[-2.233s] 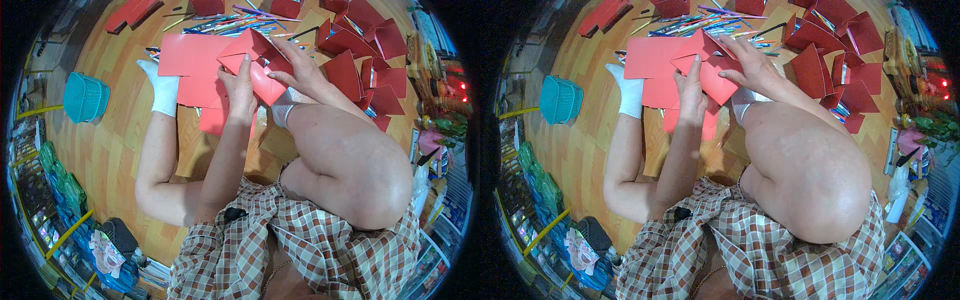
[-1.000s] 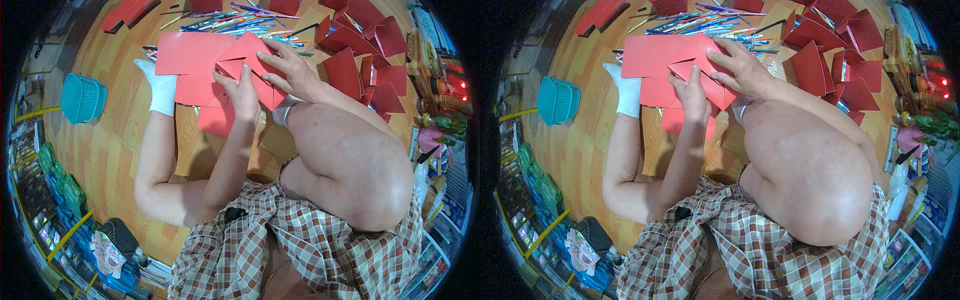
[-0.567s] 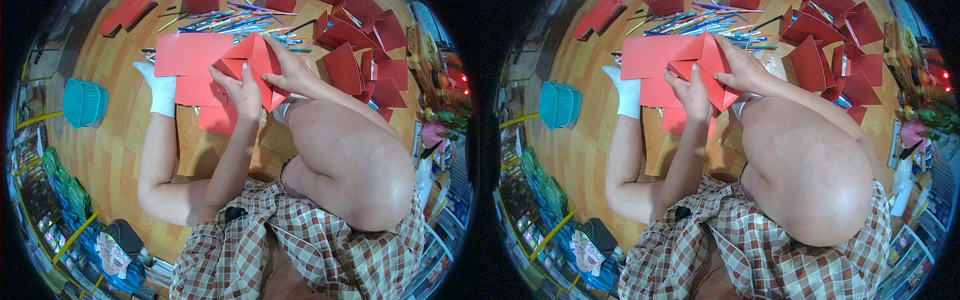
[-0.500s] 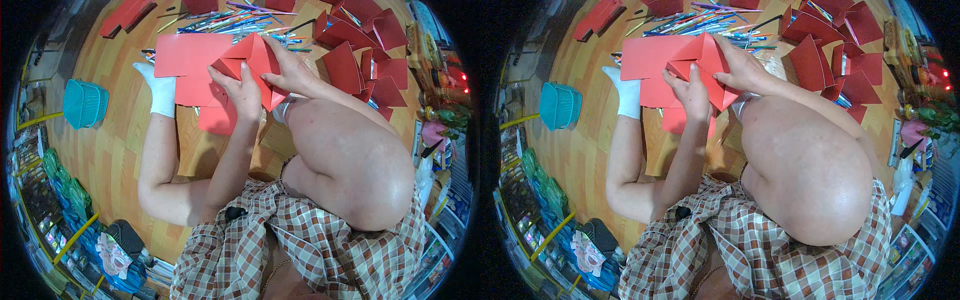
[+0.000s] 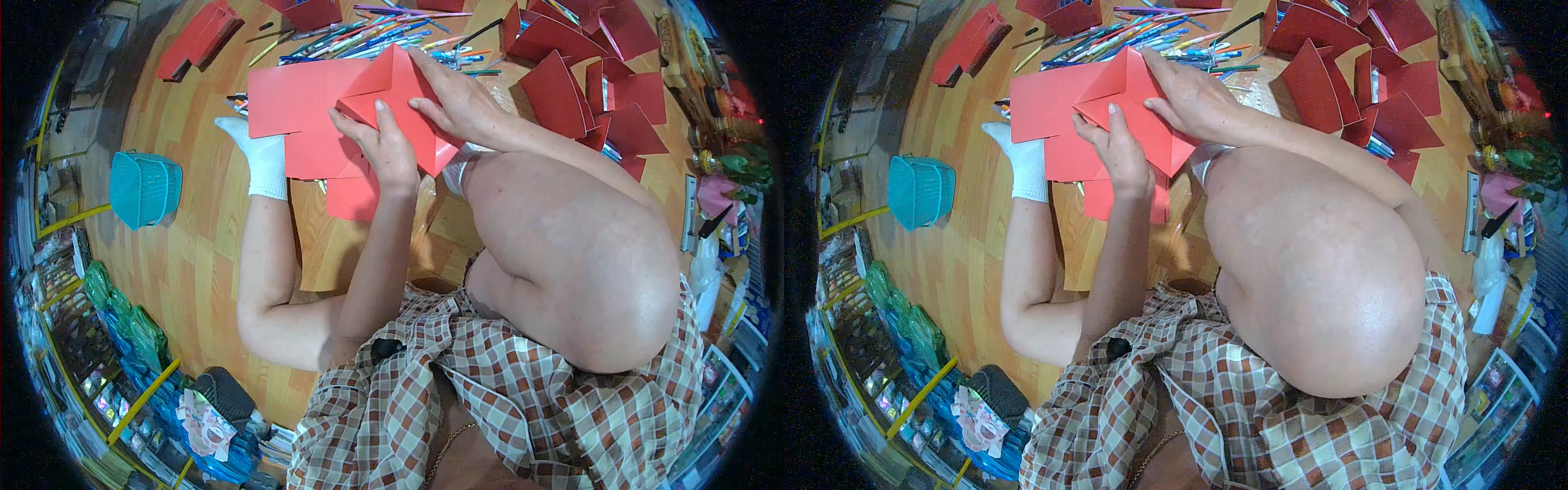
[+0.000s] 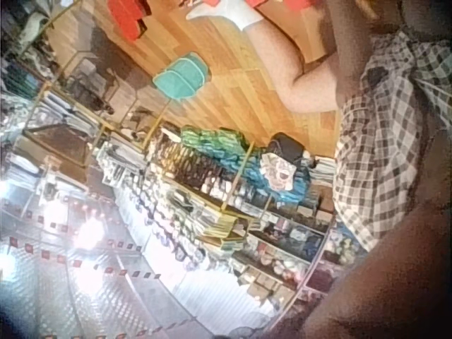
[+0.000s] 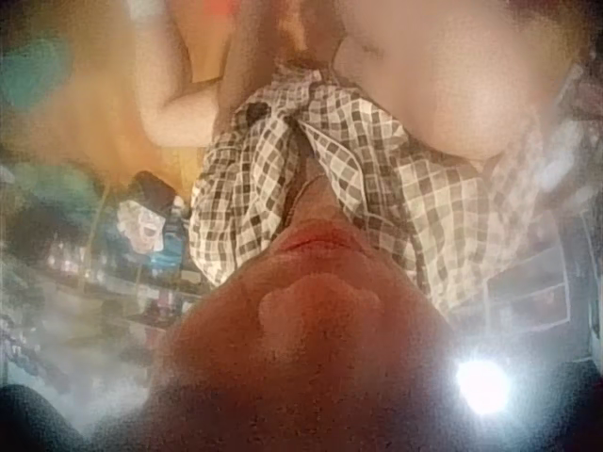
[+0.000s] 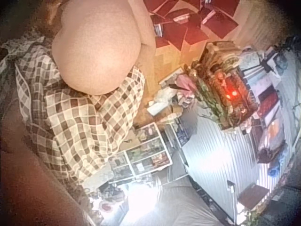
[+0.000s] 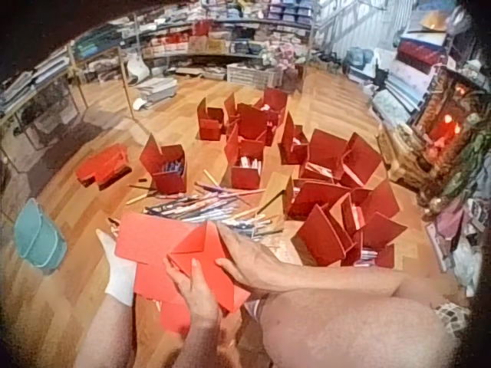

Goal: Assemble red paper boxes on the floor.

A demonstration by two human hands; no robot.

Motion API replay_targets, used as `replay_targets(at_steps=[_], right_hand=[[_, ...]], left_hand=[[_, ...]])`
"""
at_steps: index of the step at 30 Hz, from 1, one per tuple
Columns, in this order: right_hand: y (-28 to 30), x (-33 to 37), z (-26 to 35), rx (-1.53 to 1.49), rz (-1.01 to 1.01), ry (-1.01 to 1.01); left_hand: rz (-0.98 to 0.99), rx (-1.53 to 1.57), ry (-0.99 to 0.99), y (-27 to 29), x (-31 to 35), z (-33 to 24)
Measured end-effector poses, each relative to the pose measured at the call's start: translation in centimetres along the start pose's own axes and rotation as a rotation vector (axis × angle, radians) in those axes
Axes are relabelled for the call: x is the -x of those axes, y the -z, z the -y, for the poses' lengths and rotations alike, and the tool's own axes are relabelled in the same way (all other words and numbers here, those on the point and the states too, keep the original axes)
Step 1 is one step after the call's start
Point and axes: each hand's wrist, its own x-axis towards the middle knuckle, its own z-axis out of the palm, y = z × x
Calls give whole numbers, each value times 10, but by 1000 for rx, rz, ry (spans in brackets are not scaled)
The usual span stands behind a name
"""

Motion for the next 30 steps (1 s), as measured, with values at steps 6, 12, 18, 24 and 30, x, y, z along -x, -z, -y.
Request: replay_targets(at_steps=[6,12,18,24,30], right_hand=[[3,1,-6,-15,1,-44],[5,4,-12,-343,87,140],[9,6,-7,-315,98,266],[26,-2,-19,-528,-184,51],[45,8,-28,-964,33,-337]], left_hand=[[61,238,152,6,0,-6],[156,608,244,20,-14,-5],[282,768,283,23,-12,1],[261,476,43,48,-32,21],[402,774,170,75,-49,9]])
